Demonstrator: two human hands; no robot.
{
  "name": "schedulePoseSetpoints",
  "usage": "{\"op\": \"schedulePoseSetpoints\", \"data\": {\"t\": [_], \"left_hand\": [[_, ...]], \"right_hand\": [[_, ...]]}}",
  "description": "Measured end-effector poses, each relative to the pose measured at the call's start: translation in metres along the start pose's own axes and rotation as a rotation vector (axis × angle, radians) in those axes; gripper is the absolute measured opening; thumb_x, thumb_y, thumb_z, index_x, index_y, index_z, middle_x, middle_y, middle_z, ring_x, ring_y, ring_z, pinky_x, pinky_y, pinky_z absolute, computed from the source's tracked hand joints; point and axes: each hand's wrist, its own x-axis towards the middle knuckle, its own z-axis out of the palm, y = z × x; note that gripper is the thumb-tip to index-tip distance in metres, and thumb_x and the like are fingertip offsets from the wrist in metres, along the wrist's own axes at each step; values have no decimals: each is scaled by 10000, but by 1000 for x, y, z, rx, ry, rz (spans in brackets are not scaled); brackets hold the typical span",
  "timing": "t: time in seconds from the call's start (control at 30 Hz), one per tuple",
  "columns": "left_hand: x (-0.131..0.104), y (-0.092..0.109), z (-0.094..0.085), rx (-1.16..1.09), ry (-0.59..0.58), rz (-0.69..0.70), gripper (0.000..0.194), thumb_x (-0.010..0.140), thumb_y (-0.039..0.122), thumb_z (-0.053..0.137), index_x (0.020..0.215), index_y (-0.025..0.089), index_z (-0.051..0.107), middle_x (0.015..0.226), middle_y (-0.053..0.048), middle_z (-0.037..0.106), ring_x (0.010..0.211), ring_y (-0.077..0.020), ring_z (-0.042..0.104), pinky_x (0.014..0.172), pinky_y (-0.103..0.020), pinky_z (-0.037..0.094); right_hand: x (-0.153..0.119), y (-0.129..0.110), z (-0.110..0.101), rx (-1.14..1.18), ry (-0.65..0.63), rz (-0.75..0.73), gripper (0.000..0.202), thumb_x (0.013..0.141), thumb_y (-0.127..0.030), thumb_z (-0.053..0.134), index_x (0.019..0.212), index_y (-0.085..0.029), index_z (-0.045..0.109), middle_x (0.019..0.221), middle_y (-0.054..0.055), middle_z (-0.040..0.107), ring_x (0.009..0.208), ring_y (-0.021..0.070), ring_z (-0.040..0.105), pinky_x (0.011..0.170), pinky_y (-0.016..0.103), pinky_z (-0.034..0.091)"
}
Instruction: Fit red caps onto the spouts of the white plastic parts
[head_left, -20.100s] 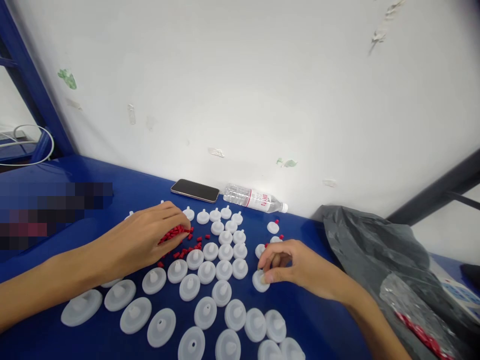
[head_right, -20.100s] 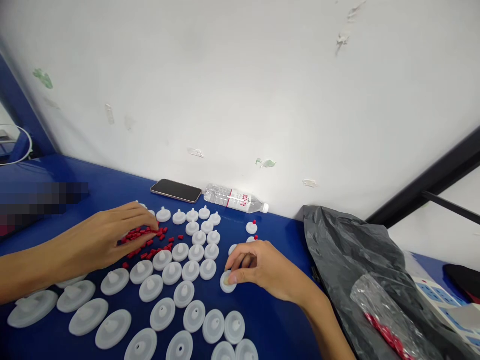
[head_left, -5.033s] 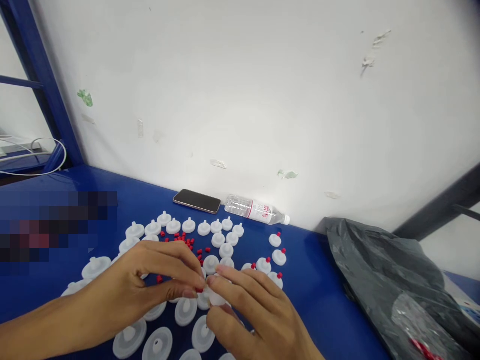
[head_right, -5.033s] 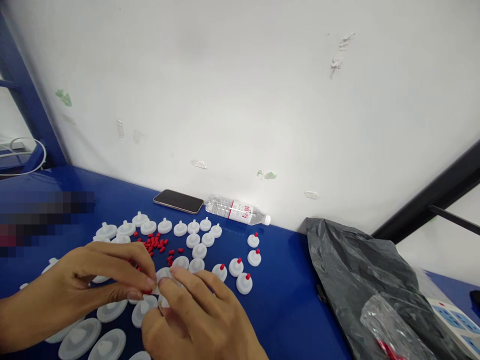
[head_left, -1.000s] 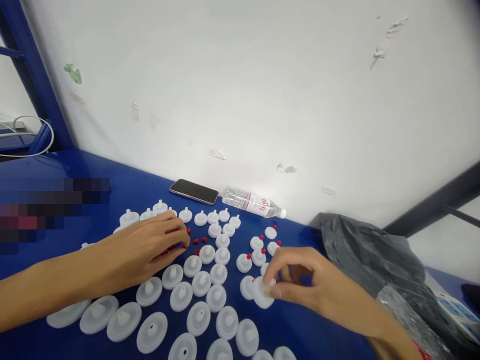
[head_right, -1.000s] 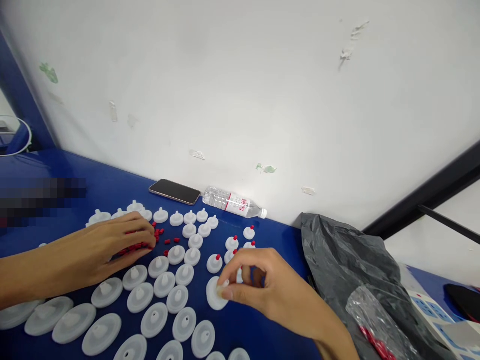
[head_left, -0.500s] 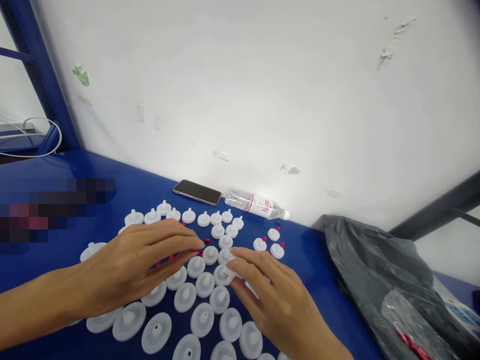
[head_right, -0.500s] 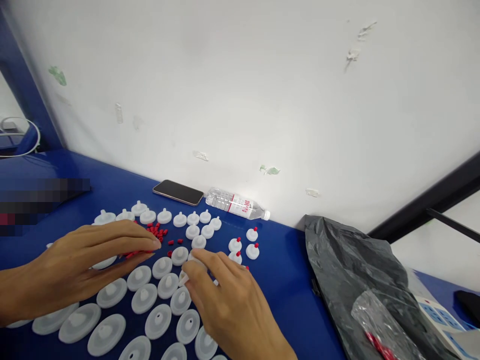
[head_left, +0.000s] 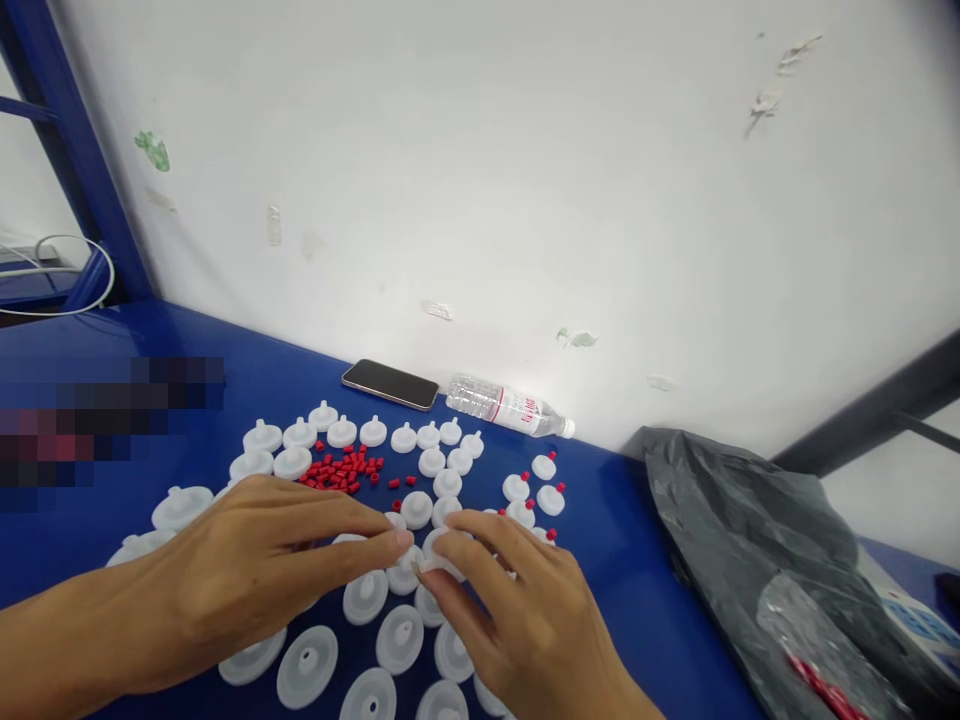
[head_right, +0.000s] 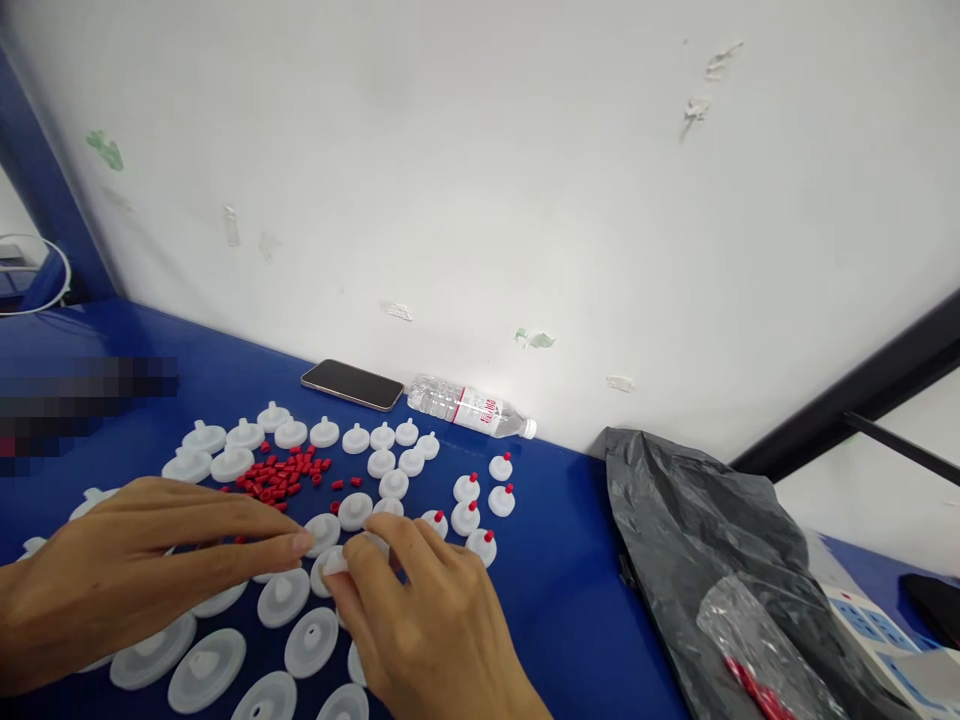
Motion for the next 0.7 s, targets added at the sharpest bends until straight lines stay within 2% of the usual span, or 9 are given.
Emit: {"op": "schedulePoseSetpoints", "data": {"t": [0.17,0.37,0.5,0.57,0.7], "left_hand": [[-5,7,3,47,-22,-9,486,1047,17,414,1407,233,658,1187,-1,860,990,-152,820,842,-261,625],[-11,8,9,8,-37,13,581,1030,-35,389,1482,233,638,1227,-18,844,1059,-149,804,922,-240,605],[-5,10,2,-51,8,34,504,1046,-3,405,1405,213,686,1175,-19,854,1002,-154,802,845,-234,595],[-4,11,0,-63,-5,37,477,1068,39,410,1409,224,688,1163,-15,854,987,-159,797,822,-247,588],[-10,11,1,-46,-39,26,566,1039,-10,394,1470,241,662,1112,-20,845,937,-159,777,802,-261,559]], "right_hand": [[-3,1,0,12,10,-29,166,1097,-152,596,1193,-151,731,1191,84,822,994,190,817,885,256,659],[1,-1,-1,-45,17,-62,147,1089,-172,610,1118,-182,754,1134,34,838,872,171,815,850,266,662],[4,-2,-2,-61,45,-108,138,1072,-153,628,1056,-171,764,1077,27,841,803,162,799,848,273,662],[4,-3,-3,-66,56,-122,147,1079,-162,628,1044,-172,770,1065,24,844,788,157,794,859,269,661],[4,-3,-6,-69,73,-147,161,1083,-152,624,1046,-157,780,1075,41,849,799,154,796,858,251,653]]}}
